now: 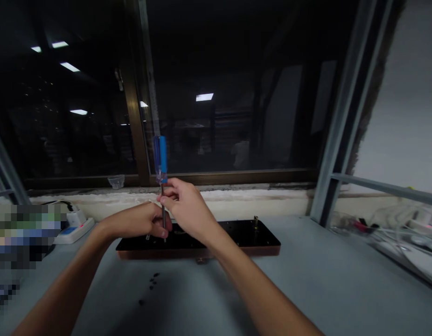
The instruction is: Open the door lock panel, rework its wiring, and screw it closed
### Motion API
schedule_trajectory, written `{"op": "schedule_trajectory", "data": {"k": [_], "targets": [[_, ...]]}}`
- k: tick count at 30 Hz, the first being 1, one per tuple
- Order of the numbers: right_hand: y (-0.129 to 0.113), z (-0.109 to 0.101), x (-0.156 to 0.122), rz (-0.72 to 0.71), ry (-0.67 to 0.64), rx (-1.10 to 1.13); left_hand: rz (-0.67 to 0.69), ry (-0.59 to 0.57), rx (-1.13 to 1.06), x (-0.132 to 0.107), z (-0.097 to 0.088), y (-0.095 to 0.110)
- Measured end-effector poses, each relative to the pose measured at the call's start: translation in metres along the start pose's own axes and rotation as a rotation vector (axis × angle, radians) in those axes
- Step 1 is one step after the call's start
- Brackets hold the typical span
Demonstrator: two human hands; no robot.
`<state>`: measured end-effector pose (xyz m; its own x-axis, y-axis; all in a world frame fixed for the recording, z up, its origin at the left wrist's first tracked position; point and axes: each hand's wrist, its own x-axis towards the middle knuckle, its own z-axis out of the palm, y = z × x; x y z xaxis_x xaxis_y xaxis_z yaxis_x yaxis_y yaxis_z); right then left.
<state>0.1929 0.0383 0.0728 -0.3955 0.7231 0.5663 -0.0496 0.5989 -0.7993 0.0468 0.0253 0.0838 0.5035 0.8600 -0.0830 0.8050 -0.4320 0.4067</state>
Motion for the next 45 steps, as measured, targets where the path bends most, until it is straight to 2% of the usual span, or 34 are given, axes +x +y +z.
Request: {"op": "schedule_trajectory", "data": {"k": [4, 8, 12, 18, 21, 24, 28, 32, 39, 42, 45], "targets": [[0.005, 0.004, 0.001, -0.026, 0.130, -0.071, 0.014, 0.031, 0.007, 0.000, 0.000, -0.002], [0.008, 0.008, -0.001, -0.039, 0.153, -0.149, 0.048, 0.078, -0.008, 0.002, 0.001, -0.002], [0.006, 0.006, -0.001, -0.016, 0.073, -0.220, 0.071, 0.117, -0.067, 0.002, 0.001, -0.002], [0.001, -0.006, -0.002, -0.045, -0.193, -0.115, 0.014, -0.044, -0.117, -0.003, -0.001, -0.007], [0.002, -0.006, -0.003, -0.044, -0.250, 0.001, -0.009, -0.046, -0.135, -0.003, 0.000, -0.008], [0.004, -0.004, -0.002, -0.035, -0.195, 0.010, -0.031, 0.018, -0.048, -0.001, 0.001, -0.005], [0.008, -0.004, -0.001, -0.038, -0.114, -0.095, -0.014, 0.088, 0.077, 0.001, 0.001, -0.001], [0.006, -0.001, -0.002, -0.062, -0.056, -0.218, -0.030, 0.042, 0.063, 0.002, 0.002, -0.003], [0.002, 0.010, -0.007, -0.119, 0.176, -0.542, -0.016, -0.028, 0.014, 0.001, 0.003, -0.003], [0.008, 0.011, -0.006, -0.086, 0.191, -0.505, -0.001, -0.021, 0.002, 0.002, 0.003, -0.002], [0.011, 0.009, -0.004, -0.036, 0.081, -0.317, 0.046, 0.015, -0.026, 0.003, 0.004, -0.003]]}}
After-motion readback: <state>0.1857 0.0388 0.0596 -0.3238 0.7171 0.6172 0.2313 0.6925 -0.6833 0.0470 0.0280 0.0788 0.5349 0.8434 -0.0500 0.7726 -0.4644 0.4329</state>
